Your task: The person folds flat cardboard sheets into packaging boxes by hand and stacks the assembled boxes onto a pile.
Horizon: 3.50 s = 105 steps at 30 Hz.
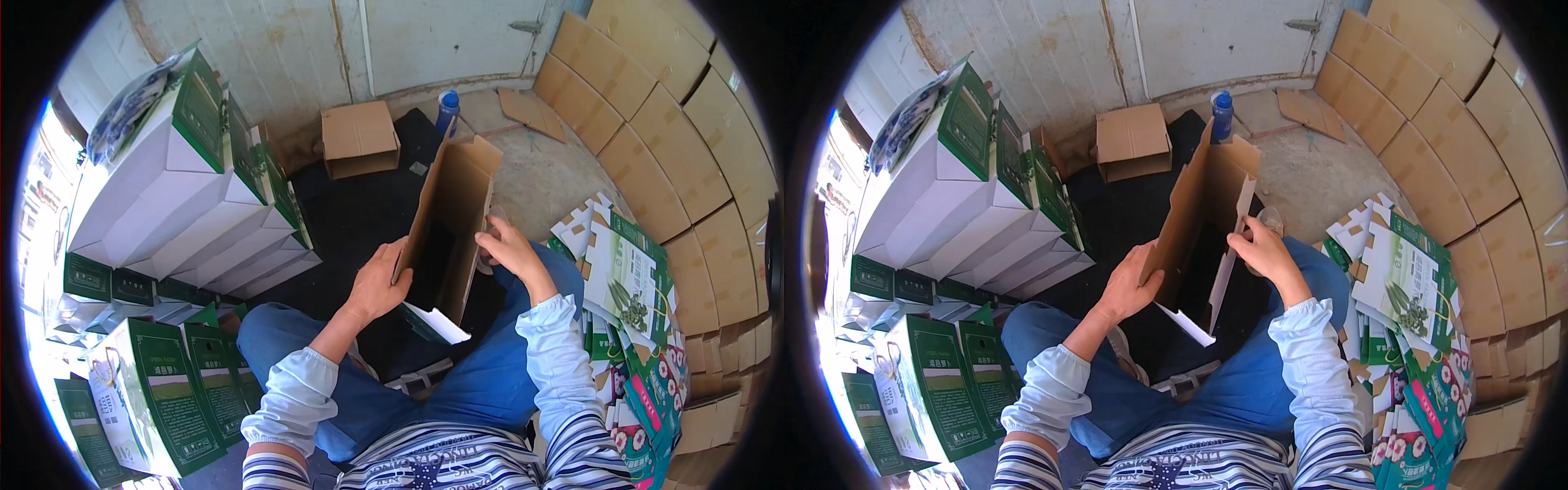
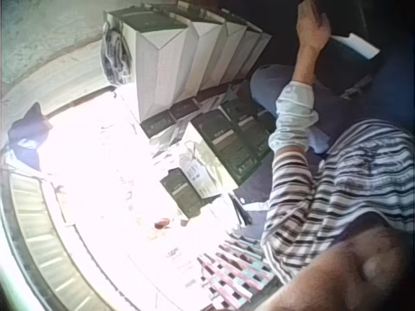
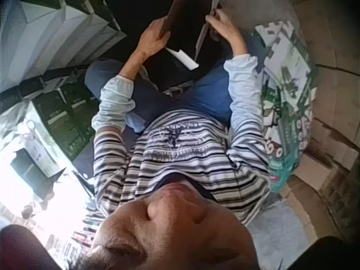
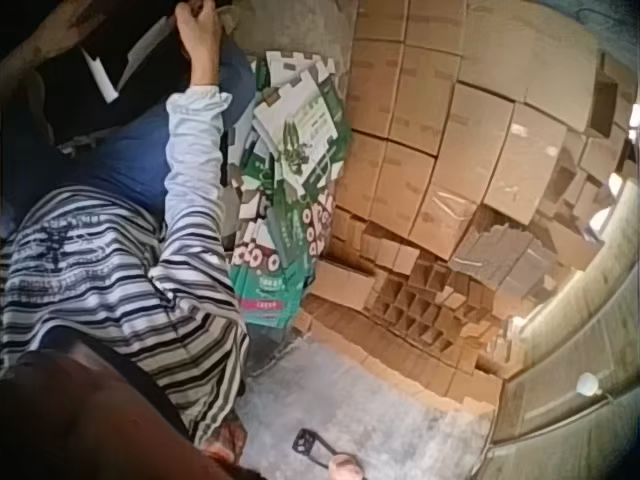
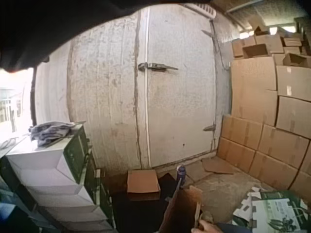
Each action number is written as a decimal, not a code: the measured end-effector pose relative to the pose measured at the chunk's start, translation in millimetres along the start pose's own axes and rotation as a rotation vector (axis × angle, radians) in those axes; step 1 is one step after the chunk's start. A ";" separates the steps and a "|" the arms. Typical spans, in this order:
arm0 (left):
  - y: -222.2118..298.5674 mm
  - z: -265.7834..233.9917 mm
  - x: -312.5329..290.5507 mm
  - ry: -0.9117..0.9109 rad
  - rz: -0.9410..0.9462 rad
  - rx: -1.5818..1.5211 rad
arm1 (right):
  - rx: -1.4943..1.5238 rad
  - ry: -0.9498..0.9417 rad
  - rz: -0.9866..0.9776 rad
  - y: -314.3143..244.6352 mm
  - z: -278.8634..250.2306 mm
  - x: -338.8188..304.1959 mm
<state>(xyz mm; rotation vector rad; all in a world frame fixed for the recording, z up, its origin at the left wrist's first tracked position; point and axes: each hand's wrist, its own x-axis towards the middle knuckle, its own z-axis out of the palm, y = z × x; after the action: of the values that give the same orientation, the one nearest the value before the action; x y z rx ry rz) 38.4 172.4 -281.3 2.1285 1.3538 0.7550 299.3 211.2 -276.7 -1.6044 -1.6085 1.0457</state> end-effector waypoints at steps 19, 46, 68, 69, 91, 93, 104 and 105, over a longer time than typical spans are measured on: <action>-1.4 -20.2 56.4 -0.167 -0.334 -0.589 | -0.131 0.056 -0.115 -11.6 27.2 -3.4; 6.8 -11.4 3.5 0.204 -0.106 0.277 | -0.331 -0.318 -0.212 -48.1 24.0 78.8; 12.5 8.5 24.1 0.017 -0.063 0.368 | -1.106 0.119 -0.921 -73.8 46.0 144.7; 13.5 8.5 25.1 0.015 -0.052 0.363 | -1.105 0.122 -0.919 -74.4 48.0 150.2; 6.3 3.0 32.8 -0.077 -0.082 0.392 | -0.891 -0.775 -0.882 -83.0 3.7 -35.3; 9.0 2.9 37.1 -0.063 -0.065 0.391 | -0.790 -0.804 -0.858 -70.4 -0.3 -38.0; -14.5 43.2 13.9 0.053 0.087 0.599 | -0.608 -0.783 -0.472 -53.3 3.2 -30.5; -18.9 45.4 12.0 0.128 0.112 0.571 | -0.602 -0.719 -0.484 -53.9 6.3 -29.8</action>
<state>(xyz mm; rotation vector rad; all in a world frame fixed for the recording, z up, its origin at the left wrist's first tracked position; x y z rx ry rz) 61.6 185.3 -324.4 2.6473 1.6820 0.6020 269.0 184.0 -230.1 -1.0805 -2.8339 0.9662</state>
